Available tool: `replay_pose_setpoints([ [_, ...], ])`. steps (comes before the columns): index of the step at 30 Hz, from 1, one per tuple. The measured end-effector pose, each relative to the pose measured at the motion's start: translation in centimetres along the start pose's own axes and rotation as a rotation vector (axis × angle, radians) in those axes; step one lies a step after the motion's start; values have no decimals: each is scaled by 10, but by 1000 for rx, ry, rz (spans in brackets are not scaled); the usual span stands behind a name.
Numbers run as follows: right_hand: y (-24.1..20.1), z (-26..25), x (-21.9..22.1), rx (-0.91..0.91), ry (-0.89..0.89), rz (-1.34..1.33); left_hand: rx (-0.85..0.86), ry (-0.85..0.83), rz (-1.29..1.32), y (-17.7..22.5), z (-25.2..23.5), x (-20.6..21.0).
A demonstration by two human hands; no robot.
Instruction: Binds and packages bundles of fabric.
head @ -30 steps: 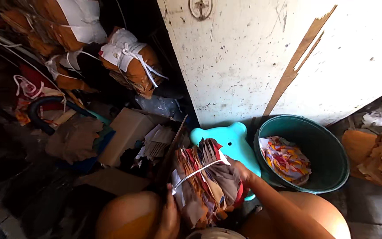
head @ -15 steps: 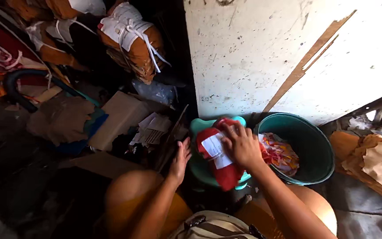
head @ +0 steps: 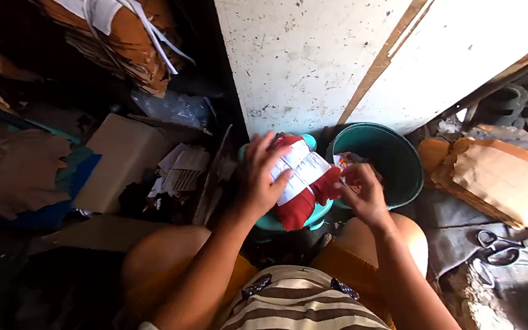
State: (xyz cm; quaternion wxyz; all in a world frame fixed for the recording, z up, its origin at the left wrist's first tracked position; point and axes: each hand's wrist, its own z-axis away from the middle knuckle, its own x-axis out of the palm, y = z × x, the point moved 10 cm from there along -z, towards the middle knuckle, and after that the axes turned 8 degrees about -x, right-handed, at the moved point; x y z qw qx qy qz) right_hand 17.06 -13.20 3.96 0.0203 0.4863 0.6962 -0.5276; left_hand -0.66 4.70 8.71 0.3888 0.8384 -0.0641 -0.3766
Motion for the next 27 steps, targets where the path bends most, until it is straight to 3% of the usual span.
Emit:
replay_pose_setpoints([
  [2, -8, 15, 20, -62, -5, 40, 115, -176, -109, 19, -2, 37],
  [4, -11, 19, 37, -106, -3, 101, 110, -300, -213, 9, -1, 66],
  [7, -5, 12, 53, -80, -39, 112, 137, -283, -309, -3, -9, 72],
  [10, -1, -1, 50, -11, -117, -11, 100, -249, -219, -12, -21, 55],
  [13, 13, -18, 20, 79, 24, -149, -110, -42, 21, -41, -19, 11],
  [15, 36, -30, 13, 143, 97, -209, -360, 176, 292, -88, 8, -5],
  [17, 68, -40, 31, 275, 50, -358, -706, 282, 477, -136, 53, 13],
  [19, 98, -45, 61, 452, -57, -521, -971, 186, 455, -160, 91, 45],
  [23, 123, -46, 109, 568, -239, -707, -1057, 39, 387, -160, 112, 76],
  [25, 85, -47, 112, 663, -213, -817, -1072, 27, 477, -156, 110, 83],
  [27, 45, -49, 107, 612, -192, -952, -1092, 14, 571, -158, 109, 89],
])
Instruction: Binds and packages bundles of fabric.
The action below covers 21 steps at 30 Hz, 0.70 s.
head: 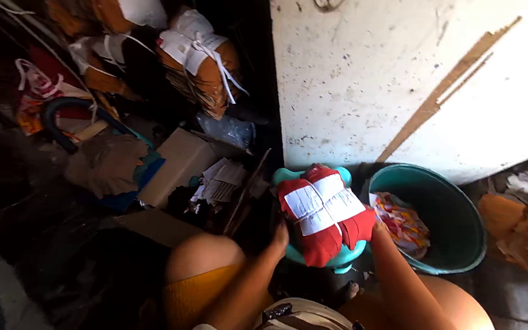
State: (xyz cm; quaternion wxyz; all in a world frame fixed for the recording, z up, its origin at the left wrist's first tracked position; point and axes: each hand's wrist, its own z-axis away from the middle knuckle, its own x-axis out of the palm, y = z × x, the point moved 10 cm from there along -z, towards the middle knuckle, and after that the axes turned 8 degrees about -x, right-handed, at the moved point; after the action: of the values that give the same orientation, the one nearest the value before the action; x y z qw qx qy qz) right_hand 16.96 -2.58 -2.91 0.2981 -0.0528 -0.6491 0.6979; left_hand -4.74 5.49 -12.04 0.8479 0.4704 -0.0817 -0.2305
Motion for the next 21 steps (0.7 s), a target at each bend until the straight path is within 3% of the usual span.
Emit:
replay_pose_setpoints([
  [3, -17, 19, 25, 1, 14, -16, -29, -68, 44, -4, -9, -6],
  [6, 23, 18, 17, -138, -85, -161, -32, -28, -16, 4, -7, -20],
  [8, 41, 15, 23, -167, -149, -289, 2, 53, -195, 31, 6, -35],
  [11, 22, 15, 47, -193, -203, -386, 93, 150, -318, 79, 24, -55],
  [14, -24, 18, 71, -194, -137, -341, 240, 185, -231, 143, 61, -77],
  [17, -69, 18, 96, -338, -131, -343, 348, 200, -119, 189, 97, -112],
  [19, -58, 18, 106, -394, -167, -225, 454, 189, -7, 190, 108, -128],
  [21, -15, 24, 122, -263, -158, -384, 512, 236, 179, 175, 100, -138],
])
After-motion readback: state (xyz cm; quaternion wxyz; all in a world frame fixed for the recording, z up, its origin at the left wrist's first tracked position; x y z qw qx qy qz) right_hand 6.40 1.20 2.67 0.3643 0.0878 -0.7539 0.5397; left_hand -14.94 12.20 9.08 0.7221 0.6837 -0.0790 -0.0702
